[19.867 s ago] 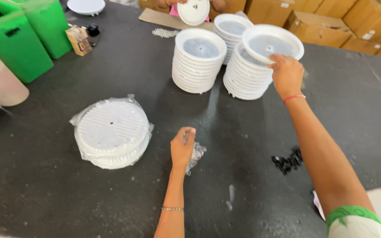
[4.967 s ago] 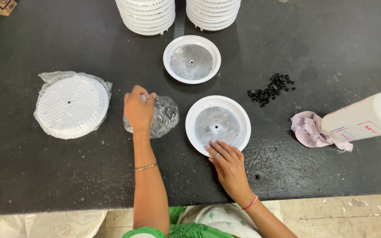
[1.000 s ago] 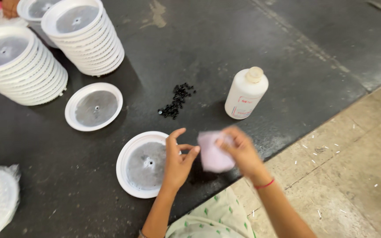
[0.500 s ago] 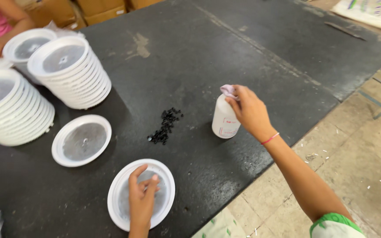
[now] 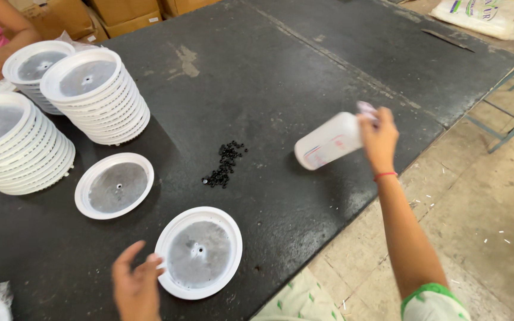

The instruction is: The person wipes the mesh surface of white plastic filter discs with a cloth, wraps each disc in clear plastic film, and stacks the wrapped discs on the work table. They handle the discs one at a time, pressing the plastic around the rim before adding each disc to a stack.

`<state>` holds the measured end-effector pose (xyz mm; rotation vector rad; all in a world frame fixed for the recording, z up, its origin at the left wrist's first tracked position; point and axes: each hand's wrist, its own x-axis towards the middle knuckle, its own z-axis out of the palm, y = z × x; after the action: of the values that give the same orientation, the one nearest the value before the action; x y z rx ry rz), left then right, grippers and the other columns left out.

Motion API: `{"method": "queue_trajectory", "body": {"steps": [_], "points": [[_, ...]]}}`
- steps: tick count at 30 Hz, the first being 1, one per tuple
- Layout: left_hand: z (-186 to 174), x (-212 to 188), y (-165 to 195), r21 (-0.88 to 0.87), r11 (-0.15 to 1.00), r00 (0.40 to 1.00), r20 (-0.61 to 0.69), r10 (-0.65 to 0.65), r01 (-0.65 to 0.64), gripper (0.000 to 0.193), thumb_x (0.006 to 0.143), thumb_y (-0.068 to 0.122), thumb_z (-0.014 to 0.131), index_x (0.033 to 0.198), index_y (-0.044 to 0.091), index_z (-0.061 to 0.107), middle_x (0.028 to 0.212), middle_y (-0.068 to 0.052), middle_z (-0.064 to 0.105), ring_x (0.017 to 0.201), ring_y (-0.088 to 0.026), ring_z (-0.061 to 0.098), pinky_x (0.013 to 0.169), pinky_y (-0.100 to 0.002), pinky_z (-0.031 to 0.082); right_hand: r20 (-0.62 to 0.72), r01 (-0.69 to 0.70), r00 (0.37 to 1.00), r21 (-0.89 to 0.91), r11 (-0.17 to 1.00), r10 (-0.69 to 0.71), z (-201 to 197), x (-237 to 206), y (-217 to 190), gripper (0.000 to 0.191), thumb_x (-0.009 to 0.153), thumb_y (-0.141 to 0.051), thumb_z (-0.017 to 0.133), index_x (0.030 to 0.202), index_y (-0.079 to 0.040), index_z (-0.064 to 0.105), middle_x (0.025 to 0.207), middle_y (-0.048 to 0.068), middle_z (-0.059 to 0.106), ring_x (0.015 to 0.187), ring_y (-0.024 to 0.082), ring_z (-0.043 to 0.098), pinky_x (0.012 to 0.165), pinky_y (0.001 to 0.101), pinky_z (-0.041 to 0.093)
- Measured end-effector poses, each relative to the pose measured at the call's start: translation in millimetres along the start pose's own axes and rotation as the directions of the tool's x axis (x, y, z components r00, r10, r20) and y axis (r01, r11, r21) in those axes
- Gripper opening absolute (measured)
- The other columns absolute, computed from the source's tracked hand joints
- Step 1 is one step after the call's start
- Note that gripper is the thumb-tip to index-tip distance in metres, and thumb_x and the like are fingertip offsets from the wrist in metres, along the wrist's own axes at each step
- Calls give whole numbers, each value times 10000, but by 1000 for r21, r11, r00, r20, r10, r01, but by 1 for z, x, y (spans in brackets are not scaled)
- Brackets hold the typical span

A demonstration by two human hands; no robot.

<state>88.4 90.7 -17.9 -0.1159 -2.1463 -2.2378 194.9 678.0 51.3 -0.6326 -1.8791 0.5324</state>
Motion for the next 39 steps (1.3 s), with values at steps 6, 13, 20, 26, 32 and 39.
{"method": "queue_trajectory", "body": {"steps": [6,13,20,26,32,39], "points": [[-73,20,-10,154,988,973,-229,40,-4,393,1021,31,658,1367,-61,496,1328,-170,600,960,-217,693,779,-346,599,-207,-472,747,504,724,632,-16,-38,93,313,897,-189,786,890,-24,519,779,16,579,675,136,530,584,347,456],[-11,55,-8,231,973,988,-143,62,-28,365,913,143,760,1258,81,659,1252,-58,624,960,-168,620,828,-309,528,46,170,985,-26,985,-168,21,-1,-31,263,1039,-126,758,1015,5,531,916,170,622,813,331,610,774,421,506],[-1,40,-13,398,914,979,-144,146,-78,367,898,153,774,1232,75,644,1238,-125,598,923,-219,665,752,-347,555,407,533,807,-186,826,-429,61,-2,-97,233,1074,-138,702,983,-1,536,1024,167,644,976,387,623,854,497,489],[1,11,-17,482,876,1000,30,9,-22,414,869,82,714,1277,97,647,1192,-94,680,824,-232,681,754,-341,555,487,292,833,14,956,-261,38,19,-59,66,1123,-34,582,1116,29,565,1028,151,639,896,279,610,842,387,520],[9,24,10,714,643,917,-4,398,-276,522,781,73,768,1279,11,624,1263,-197,605,1066,-396,565,904,-490,449,402,404,808,153,902,-431,14,-72,-151,156,1063,75,563,1154,-5,661,1096,144,727,1022,203,723,936,323,588],[59,-1,17,658,589,883,357,306,-470,413,921,212,720,1288,46,633,1399,-118,587,1328,-355,525,1106,-494,378,609,136,718,353,926,-338,31,-208,-252,205,939,22,683,1133,-42,704,1246,140,720,1048,273,733,868,347,585]]}}
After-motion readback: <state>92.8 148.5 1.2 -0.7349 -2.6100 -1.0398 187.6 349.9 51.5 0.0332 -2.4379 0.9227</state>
